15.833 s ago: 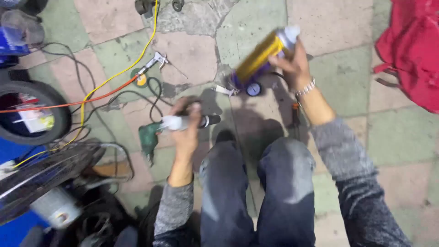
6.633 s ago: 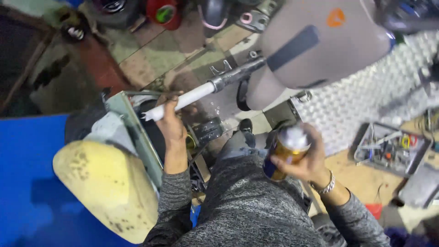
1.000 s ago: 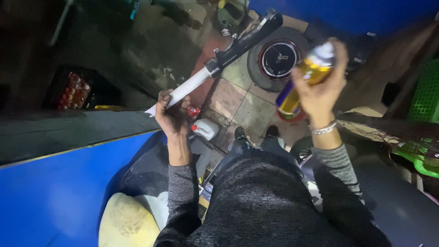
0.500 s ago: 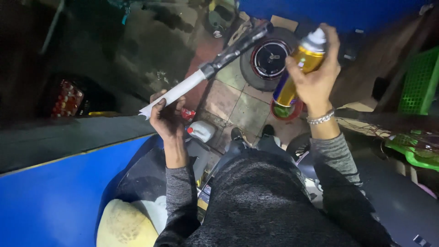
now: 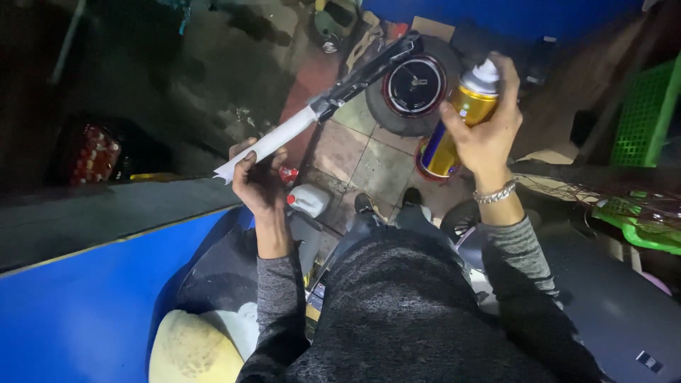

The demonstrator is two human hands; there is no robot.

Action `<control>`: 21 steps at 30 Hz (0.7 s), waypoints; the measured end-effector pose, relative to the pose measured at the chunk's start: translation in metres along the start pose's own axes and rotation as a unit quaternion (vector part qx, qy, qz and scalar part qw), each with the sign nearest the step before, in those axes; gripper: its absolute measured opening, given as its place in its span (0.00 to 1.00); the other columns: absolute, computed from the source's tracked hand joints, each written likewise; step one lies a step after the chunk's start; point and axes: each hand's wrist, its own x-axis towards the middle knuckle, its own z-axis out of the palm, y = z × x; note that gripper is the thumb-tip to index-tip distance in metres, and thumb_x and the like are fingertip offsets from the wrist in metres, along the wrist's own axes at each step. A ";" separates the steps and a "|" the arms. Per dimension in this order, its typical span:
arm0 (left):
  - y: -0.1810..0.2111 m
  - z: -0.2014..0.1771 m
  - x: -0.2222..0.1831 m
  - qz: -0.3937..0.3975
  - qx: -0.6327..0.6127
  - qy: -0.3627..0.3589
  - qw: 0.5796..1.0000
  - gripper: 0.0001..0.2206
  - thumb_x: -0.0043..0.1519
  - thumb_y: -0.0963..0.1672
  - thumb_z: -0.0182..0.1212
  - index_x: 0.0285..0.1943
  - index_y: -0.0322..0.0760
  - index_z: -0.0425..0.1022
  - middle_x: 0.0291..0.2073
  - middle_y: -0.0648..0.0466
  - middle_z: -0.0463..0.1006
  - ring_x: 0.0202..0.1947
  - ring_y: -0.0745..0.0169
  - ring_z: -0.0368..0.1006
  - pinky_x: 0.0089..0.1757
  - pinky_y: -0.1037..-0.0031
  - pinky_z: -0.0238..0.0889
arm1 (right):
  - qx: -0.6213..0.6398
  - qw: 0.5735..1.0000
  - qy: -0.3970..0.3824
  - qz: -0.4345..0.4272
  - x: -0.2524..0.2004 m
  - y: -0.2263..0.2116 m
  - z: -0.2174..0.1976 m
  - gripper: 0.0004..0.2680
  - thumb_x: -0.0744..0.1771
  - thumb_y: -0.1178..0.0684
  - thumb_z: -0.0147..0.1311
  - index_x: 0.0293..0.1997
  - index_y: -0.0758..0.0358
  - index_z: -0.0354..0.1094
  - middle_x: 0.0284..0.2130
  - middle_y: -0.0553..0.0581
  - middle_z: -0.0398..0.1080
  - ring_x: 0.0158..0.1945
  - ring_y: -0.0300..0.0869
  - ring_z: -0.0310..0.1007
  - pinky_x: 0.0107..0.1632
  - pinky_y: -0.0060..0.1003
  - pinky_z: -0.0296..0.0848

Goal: Spray painting a motorcycle fork leg in a workshop environment

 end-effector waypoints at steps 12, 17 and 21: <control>-0.009 -0.007 -0.001 0.022 -0.028 -0.030 0.999 0.12 0.53 0.40 0.64 0.44 0.29 0.74 0.42 0.49 0.74 0.39 0.37 0.77 0.37 0.58 0.81 | -0.033 0.983 -0.158 0.087 -0.025 -0.028 0.019 0.25 0.63 0.50 0.67 0.65 0.65 0.60 0.46 0.62 0.77 0.42 0.48 0.81 0.46 0.37 0.81; -0.007 -0.003 -0.004 0.012 -0.010 0.019 1.000 0.11 0.53 0.41 0.62 0.43 0.30 0.76 0.37 0.48 0.76 0.36 0.46 0.77 0.33 0.63 0.78 | -0.017 0.999 0.029 0.031 -0.007 0.026 -0.010 0.26 0.70 0.55 0.66 0.72 0.60 0.47 0.54 0.70 0.72 0.49 0.56 0.79 0.53 0.44 0.80; -0.012 -0.005 0.003 -0.013 -0.016 0.058 0.998 0.12 0.53 0.41 0.61 0.42 0.25 0.74 0.38 0.43 0.74 0.24 0.42 0.73 0.25 0.70 0.70 | 0.013 0.999 -0.019 -0.036 -0.038 -0.001 0.027 0.24 0.66 0.59 0.64 0.67 0.68 0.53 0.47 0.66 0.72 0.47 0.55 0.77 0.55 0.48 0.79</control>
